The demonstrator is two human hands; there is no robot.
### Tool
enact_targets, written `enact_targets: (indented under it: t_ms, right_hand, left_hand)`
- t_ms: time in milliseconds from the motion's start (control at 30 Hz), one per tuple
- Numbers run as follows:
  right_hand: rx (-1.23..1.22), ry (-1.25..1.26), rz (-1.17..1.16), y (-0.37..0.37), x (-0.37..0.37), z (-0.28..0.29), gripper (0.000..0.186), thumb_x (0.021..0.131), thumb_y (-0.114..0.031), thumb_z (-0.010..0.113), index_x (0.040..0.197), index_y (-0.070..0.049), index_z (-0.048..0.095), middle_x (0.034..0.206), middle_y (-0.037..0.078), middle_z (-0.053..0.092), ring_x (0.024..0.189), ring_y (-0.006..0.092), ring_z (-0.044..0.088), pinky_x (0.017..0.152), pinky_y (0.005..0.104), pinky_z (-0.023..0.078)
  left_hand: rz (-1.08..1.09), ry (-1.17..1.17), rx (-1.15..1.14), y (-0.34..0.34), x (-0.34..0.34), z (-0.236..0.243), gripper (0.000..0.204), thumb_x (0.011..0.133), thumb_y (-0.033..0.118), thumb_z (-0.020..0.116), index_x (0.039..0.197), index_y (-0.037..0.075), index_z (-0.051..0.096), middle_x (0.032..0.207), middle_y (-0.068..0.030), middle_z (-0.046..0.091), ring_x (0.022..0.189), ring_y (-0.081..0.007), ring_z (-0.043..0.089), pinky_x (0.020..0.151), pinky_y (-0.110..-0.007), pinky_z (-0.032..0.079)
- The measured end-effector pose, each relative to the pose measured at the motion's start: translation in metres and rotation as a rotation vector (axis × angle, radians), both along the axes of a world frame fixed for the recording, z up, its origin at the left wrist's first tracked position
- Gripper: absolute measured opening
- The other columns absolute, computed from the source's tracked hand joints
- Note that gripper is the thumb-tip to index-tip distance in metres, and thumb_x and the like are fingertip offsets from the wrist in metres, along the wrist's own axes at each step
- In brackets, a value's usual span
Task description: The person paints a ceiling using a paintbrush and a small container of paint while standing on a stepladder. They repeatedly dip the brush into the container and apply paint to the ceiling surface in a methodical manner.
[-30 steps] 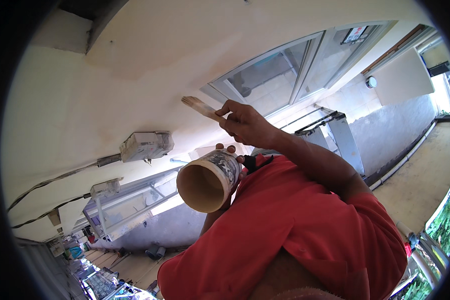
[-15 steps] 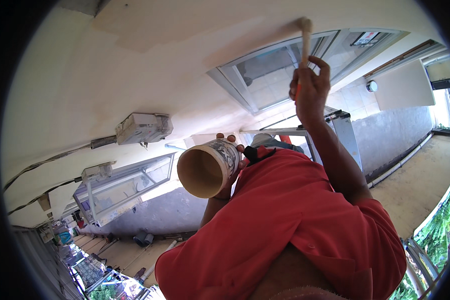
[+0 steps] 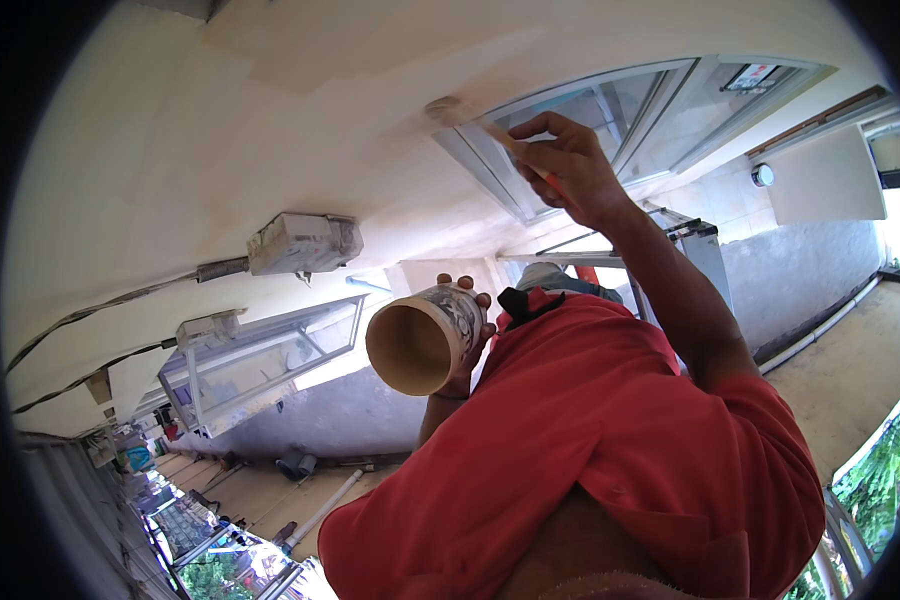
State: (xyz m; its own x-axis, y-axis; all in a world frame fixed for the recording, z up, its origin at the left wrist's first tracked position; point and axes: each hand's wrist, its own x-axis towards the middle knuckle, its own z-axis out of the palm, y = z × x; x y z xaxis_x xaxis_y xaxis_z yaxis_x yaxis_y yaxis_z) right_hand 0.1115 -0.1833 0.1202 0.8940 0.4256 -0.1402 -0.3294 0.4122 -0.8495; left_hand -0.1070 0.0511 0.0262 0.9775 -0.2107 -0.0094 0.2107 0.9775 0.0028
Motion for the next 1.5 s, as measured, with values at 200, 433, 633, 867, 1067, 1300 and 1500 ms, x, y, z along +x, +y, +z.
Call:
enact_targets:
  t_ms: [200,433,633,867,1067,1300,1500]
  right_hand:
    - [-0.142,-0.074,-0.550,-0.049,-0.031,0.005,0.032,0.113,-0.025,0.060,0.132,0.001,0.059,0.076,0.006,0.064,0.047,0.0065,0.048,0.041,0.0229,0.034]
    - [-0.020,-0.016,-0.646,-0.026,-0.031,0.000,0.039,0.118,-0.037,0.048,0.122,-0.001,0.063,0.078,0.003,0.061,0.055,0.0078,0.055,0.048,0.0266,0.045]
    - [-0.102,0.096,-0.115,0.079,-0.038,0.006,0.037,0.117,-0.031,0.048,0.117,0.005,0.056,0.076,0.009,0.058,0.055,0.0177,0.056,0.054,0.0341,0.051]
    - [-0.121,0.117,0.352,0.089,-0.033,-0.007,0.034,0.113,-0.029,0.059,0.101,0.003,0.063,0.069,0.002,0.053,0.050,0.0099,0.045,0.045,0.0289,0.034]
    - [0.054,0.159,0.053,0.033,-0.013,-0.011,0.038,0.110,-0.033,0.066,0.105,0.004,0.066,0.067,0.001,0.052,0.045,0.0066,0.040,0.041,0.0251,0.030]
    - [0.146,-0.026,-0.563,-0.022,-0.034,-0.003,0.037,0.116,-0.036,0.052,0.117,0.000,0.063,0.069,0.000,0.052,0.045,0.0078,0.043,0.041,0.0243,0.035]
    - [0.109,-0.061,-0.443,0.015,-0.008,0.026,0.036,0.118,-0.037,0.047,0.110,-0.003,0.055,0.073,0.007,0.058,0.053,0.0151,0.053,0.050,0.0304,0.047]
  left_hand:
    - [0.029,-0.042,-0.090,-0.003,-0.002,-0.019,0.077,0.102,0.048,0.070,0.161,0.009,0.040,0.155,-0.0234,0.044,0.144,-0.0494,0.045,0.108,-0.070,0.054]
    - [0.019,-0.076,-0.088,-0.006,0.004,-0.018,0.080,0.102,0.050,0.069,0.162,0.008,0.039,0.156,-0.0236,0.044,0.144,-0.0494,0.045,0.109,-0.071,0.053]
    - [0.029,-0.028,0.013,-0.004,0.006,-0.014,0.073,0.103,0.048,0.068,0.160,0.012,0.042,0.152,-0.0191,0.047,0.141,-0.0451,0.048,0.100,-0.065,0.058]
    - [0.053,0.018,0.060,-0.004,-0.007,-0.011,0.063,0.106,0.044,0.064,0.158,0.014,0.043,0.151,-0.0162,0.046,0.140,-0.0413,0.048,0.096,-0.062,0.058]
    - [0.083,0.074,0.076,-0.014,-0.005,0.008,0.066,0.104,0.041,0.068,0.158,0.013,0.043,0.149,-0.0169,0.047,0.140,-0.0416,0.047,0.098,-0.061,0.058]
    - [0.063,-0.015,-0.083,-0.011,-0.004,-0.022,0.083,0.099,0.058,0.069,0.161,0.009,0.043,0.156,-0.0224,0.046,0.144,-0.0485,0.045,0.109,-0.072,0.052]
    - [0.030,-0.072,-0.080,-0.011,0.010,-0.029,0.075,0.102,0.053,0.067,0.160,0.011,0.045,0.156,-0.0201,0.046,0.144,-0.0457,0.045,0.102,-0.066,0.056]
